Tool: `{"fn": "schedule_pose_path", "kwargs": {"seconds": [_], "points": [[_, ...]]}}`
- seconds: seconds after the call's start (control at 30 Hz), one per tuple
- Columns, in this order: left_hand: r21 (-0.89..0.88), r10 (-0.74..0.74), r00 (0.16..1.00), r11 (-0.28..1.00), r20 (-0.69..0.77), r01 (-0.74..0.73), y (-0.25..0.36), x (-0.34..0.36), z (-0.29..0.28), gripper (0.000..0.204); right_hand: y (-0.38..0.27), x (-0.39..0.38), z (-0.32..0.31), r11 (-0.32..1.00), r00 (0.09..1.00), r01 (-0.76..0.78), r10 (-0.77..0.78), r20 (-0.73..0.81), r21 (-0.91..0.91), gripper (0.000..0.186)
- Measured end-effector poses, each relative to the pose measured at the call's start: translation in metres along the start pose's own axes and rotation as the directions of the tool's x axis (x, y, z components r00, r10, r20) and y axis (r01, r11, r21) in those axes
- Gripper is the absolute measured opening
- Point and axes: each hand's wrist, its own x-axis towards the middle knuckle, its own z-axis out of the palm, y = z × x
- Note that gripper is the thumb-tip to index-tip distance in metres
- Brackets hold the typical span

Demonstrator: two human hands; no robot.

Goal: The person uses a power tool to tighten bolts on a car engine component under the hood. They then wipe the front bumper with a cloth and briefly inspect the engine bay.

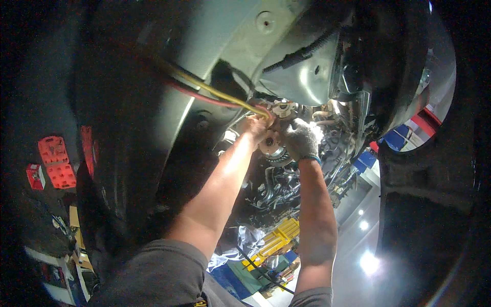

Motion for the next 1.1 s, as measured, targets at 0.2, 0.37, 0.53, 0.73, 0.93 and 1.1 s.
{"fn": "schedule_pose_path", "kwargs": {"seconds": [0.2, 0.37, 0.53, 0.73, 0.93, 1.1], "points": [[-0.047, 0.049, 0.998, 0.998, 0.028, -0.048, -0.003, -0.009, 0.004, 0.039, -0.004, 0.002, 0.003, 0.996, 0.997, 0.025, -0.019, -0.07, 0.082, 0.035], [0.255, 0.194, 0.98, 0.95, -0.04, -0.178, 0.005, -0.015, 0.005, 0.046, -0.008, 0.003, -0.003, 0.993, 0.997, 0.034, -0.027, -0.067, 0.111, 0.039], [0.242, 0.175, 0.984, 0.956, -0.02, -0.165, -0.006, -0.001, -0.001, 0.05, -0.017, -0.001, -0.035, 0.986, 0.988, -0.153, 0.154, -0.007, 0.062, 0.044], [0.349, 0.188, 0.981, 0.923, -0.045, -0.161, -0.022, 0.022, -0.008, 0.038, -0.051, -0.013, -0.06, 0.884, 0.972, 0.136, -0.031, -0.234, 0.447, 0.017], [-0.555, 0.141, 0.948, 0.83, 0.286, 0.044, -0.03, 0.025, -0.029, 0.042, -0.091, 0.0, -0.029, 0.858, 0.856, 0.514, -0.511, -0.08, 0.013, 0.007], [-0.185, 0.041, 0.985, 0.983, 0.168, -0.009, -0.022, -0.002, -0.042, 0.043, -0.12, 0.02, 0.019, 0.915, 0.87, 0.404, -0.389, 0.302, 0.014, 0.022]]}}
